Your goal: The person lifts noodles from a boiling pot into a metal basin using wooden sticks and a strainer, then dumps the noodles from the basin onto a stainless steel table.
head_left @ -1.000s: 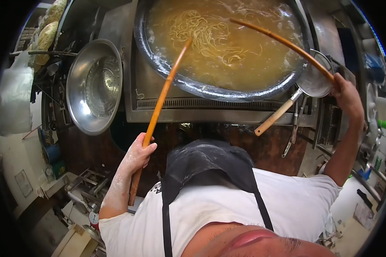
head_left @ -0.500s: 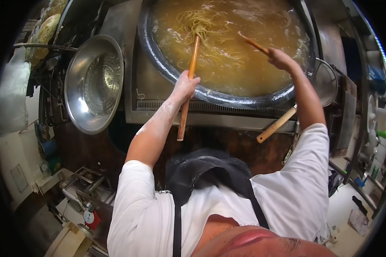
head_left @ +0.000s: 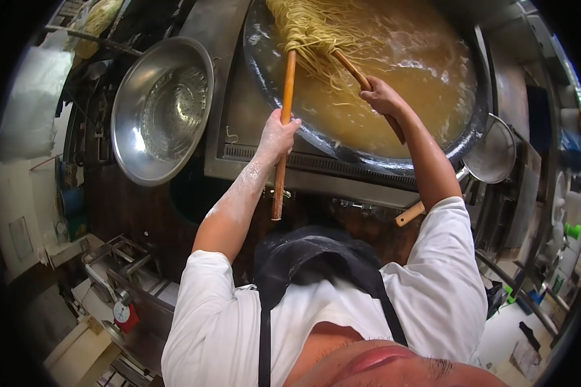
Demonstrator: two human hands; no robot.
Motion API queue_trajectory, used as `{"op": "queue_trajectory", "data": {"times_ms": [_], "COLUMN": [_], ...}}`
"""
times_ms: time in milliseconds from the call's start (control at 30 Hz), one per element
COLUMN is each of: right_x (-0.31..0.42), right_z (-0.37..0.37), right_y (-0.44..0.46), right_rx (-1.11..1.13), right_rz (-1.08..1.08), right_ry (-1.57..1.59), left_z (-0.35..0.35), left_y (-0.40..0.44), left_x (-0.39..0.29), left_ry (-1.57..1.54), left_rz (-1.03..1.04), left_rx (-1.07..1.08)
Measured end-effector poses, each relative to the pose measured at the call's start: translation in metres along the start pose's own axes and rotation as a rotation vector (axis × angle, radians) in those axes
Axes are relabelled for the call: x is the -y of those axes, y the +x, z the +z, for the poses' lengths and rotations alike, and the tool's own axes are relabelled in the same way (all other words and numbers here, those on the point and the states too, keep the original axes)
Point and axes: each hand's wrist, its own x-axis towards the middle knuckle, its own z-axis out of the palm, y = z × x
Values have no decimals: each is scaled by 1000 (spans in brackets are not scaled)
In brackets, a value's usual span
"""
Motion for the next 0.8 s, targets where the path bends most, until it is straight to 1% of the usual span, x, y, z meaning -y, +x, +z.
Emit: {"op": "queue_trajectory", "data": {"times_ms": [33, 133, 233, 300, 400, 433, 500, 533, 567, 633, 767, 800], "right_x": [9, 12, 25, 38, 49, 52, 63, 71, 73, 70, 80, 94], "right_z": [3, 11, 18, 21, 27, 29, 33, 39, 48, 63, 91, 98], "right_y": [-2, 6, 7, 4, 3, 3, 6, 9, 15, 20, 11, 0], "right_rx": [10, 20, -8, -3, -37, -53, 102, 182, 156, 96, 80, 70], "right_rz": [2, -112, -163, -177, -220, -238, -6, 106, 89, 72, 64, 54], "right_ry": [6, -95, -205, -219, -242, -250, -5, 114, 79, 3, 122, 150], "left_z": [-3, -12, -19, -22, -31, -34, -42, -42, -39, -37, -53, -61], "left_y": [-4, -7, -11, -14, -15, -11, 6, 21, 26, 30, 16, 12], "left_x": [-1, -6, -3, -3, -3, -3, 0, 13, 16, 19, 22, 25], "left_ry": [-21, -86, -151, -201, -439, -537, -739, -775, -735, -752, -621, -596], "left_rz": [-5, -6, -14, -13, -69, -100, -165, -138, -94, -14, 56, 72], "left_rx": [-3, -11, -24, -41, 72, 166, 345, 437, 376, 345, 236, 220]}}
